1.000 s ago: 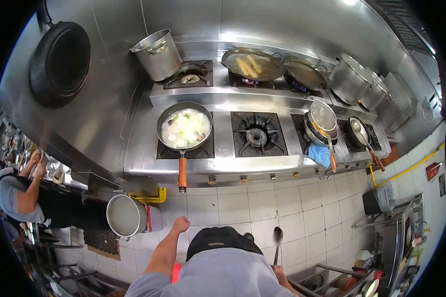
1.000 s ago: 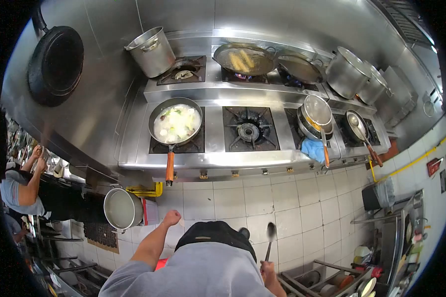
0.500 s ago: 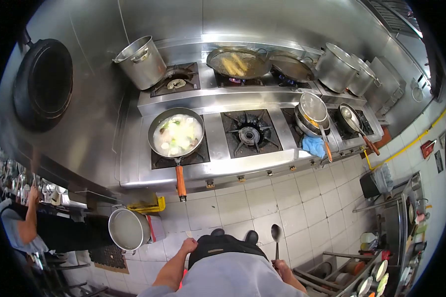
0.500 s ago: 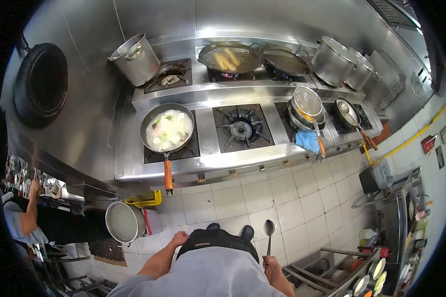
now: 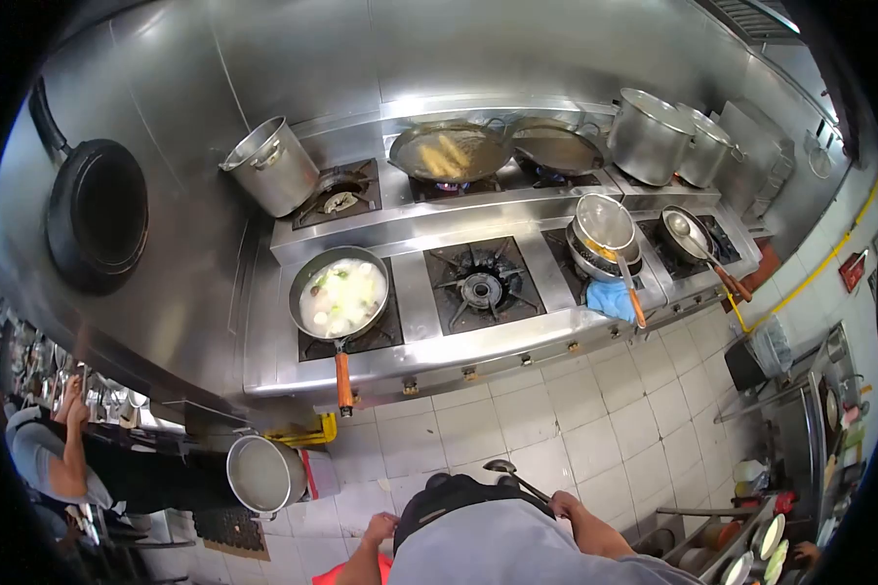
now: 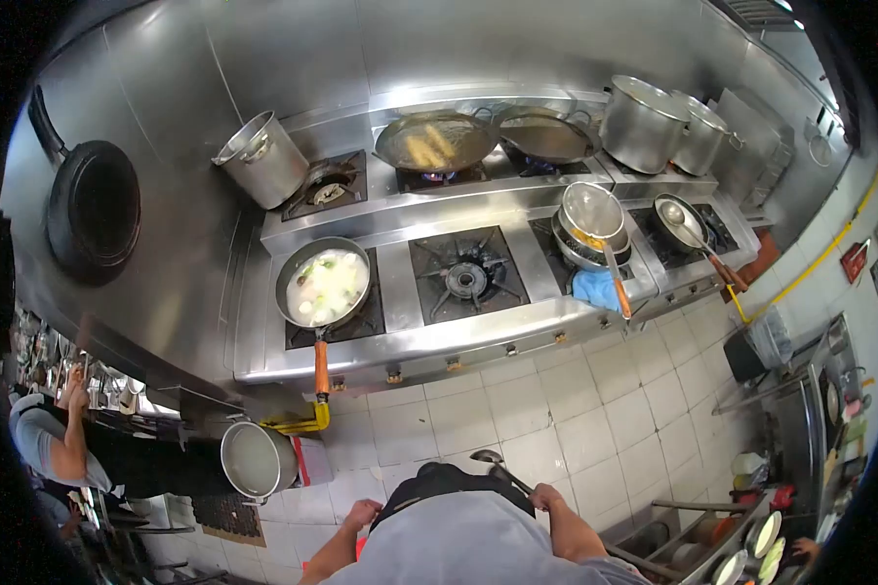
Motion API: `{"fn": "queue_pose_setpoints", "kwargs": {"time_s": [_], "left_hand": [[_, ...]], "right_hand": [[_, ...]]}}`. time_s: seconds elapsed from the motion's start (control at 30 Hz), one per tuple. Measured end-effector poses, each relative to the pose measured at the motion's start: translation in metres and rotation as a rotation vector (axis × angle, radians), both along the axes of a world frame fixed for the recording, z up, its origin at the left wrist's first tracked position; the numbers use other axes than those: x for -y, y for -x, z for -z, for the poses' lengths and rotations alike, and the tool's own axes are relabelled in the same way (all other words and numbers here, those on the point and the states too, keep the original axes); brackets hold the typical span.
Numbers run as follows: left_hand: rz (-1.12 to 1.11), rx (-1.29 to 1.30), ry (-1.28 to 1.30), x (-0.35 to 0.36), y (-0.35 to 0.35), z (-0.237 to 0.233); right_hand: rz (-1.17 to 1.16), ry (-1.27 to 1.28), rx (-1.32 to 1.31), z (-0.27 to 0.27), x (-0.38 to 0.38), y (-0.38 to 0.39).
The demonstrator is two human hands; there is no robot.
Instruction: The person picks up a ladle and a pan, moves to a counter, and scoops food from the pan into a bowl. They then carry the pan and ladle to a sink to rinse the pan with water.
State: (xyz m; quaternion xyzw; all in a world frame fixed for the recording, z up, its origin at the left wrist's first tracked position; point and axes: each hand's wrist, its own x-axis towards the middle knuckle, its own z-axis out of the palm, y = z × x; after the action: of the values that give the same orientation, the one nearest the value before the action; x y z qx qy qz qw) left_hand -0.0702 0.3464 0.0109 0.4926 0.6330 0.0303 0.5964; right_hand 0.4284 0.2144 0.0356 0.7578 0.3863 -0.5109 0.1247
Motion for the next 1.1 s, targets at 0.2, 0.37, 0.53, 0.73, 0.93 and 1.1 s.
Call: {"fn": "queue_pose_setpoints", "kwargs": {"time_s": [0.2, 0.37, 0.53, 0.73, 0.93, 1.1], "left_hand": [[0.364, 0.108, -0.146, 0.016, -0.025, -0.005], [0.189, -0.158, 0.098, -0.012, -0.067, 0.002], [0.321, -0.239, -0.026, -0.033, -0.12, 0.003], [0.388, -0.192, -0.118, -0.034, -0.186, -0.03], [0.453, -0.188, -0.213, 0.016, -0.225, -0.033], [0.527, -0.178, -0.208, 0.061, -0.225, -0.046]], "right_hand": [[0.167, 0.049, 0.013, 0.011, 0.015, -0.03], [0.509, -0.016, -0.121, -0.039, 0.048, -0.031], [0.623, 0.123, -0.074, -0.01, 0.11, -0.051], [0.746, 0.23, -0.084, 0.012, 0.184, -0.06], [1.189, 0.186, -0.392, 0.138, 0.269, -0.079], [0.657, 0.319, -0.244, 0.046, 0.209, -0.121]]}}
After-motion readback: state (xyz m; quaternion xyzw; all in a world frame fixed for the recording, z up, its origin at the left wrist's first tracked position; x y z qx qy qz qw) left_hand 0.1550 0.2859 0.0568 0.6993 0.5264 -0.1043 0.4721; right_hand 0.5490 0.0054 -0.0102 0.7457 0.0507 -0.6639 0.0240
